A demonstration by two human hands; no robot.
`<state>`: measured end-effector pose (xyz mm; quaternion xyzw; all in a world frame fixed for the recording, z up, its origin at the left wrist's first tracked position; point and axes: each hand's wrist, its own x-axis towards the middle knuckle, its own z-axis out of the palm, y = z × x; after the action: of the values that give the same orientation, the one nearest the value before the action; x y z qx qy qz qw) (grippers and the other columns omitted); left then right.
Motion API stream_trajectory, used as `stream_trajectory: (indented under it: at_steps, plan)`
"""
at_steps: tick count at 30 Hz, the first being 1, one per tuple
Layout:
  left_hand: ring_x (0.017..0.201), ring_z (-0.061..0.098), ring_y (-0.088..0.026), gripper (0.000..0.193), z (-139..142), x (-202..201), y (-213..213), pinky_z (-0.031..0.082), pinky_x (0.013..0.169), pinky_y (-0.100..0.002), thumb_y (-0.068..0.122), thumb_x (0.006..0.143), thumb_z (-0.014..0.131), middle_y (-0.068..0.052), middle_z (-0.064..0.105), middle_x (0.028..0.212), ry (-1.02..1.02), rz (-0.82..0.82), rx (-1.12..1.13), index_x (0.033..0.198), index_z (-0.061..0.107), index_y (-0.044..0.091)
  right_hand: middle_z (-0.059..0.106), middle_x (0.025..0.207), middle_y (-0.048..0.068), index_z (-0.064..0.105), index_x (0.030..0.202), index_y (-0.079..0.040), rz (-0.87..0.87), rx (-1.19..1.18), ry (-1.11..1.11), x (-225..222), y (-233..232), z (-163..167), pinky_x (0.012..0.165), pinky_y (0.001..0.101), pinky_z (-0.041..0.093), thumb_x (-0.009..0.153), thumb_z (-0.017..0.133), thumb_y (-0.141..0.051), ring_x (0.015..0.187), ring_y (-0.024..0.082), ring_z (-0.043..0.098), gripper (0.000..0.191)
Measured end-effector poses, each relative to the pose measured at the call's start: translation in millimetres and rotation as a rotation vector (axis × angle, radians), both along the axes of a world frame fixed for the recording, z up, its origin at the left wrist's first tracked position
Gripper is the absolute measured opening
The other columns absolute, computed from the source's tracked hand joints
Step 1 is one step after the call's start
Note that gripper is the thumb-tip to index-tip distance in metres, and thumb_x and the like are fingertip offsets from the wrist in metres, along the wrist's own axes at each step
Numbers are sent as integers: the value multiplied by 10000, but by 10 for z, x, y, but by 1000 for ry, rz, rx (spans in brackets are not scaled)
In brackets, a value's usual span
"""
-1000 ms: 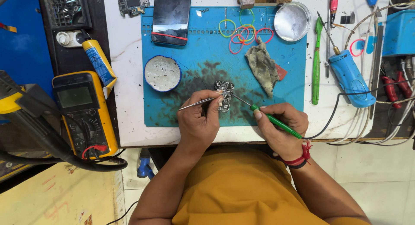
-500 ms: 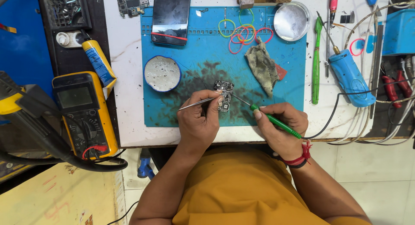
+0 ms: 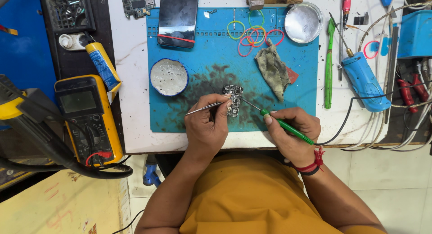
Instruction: The person uses a soldering iron and tweezers to work on a small circuit board. They repeatedly apply heat to specific points on the board, occasionally wiping the soldering iron tip with a cloth. The task involves precise manipulation of the board and tools throughout the clip.
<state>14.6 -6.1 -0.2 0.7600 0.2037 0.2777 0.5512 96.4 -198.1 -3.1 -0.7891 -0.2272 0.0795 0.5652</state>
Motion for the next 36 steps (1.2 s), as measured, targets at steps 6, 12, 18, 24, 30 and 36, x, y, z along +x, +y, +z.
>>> stream_trajectory:
  at_steps: [6,12,18,24,30,36]
  plan:
    - [821,734,-117,102,3,2,-6,571,704,-248,12,983,728,-85,769,963,-4,-1,-14,1063,667,32,735,861,51,687,978,3,8,13,2,-3,6,-1,648,197,506,924,778,8,735,42,647,106]
    - [816,732,-115,103,-4,1,-8,570,705,-248,14,979,733,-86,771,964,1,4,-11,1059,670,31,733,842,44,690,988,0,1,16,23,-1,5,1,628,194,488,921,782,2,710,35,629,114]
    - [794,727,-112,111,-16,2,-10,565,691,-246,17,976,737,-83,770,951,10,14,-12,1063,670,37,736,854,46,691,992,1,13,13,-4,0,18,7,632,197,491,920,781,6,716,38,633,116]
    - [825,735,-121,114,-9,1,-4,571,713,-256,13,979,733,-88,766,968,-11,14,38,1065,663,36,734,850,45,695,993,2,20,20,-3,4,19,12,639,195,492,921,779,9,720,37,632,112]
    - [796,728,-118,108,-9,4,-3,564,686,-258,9,974,733,-89,767,951,-3,10,1,1059,669,32,729,833,39,698,989,-1,21,13,4,1,17,-1,636,193,488,915,790,0,714,34,626,118]
    - [784,729,-120,103,-11,9,5,563,681,-257,19,976,733,-88,768,934,7,8,2,1051,664,33,723,806,30,696,977,-6,8,-7,-6,7,24,-5,610,191,476,910,795,-5,687,26,616,120]
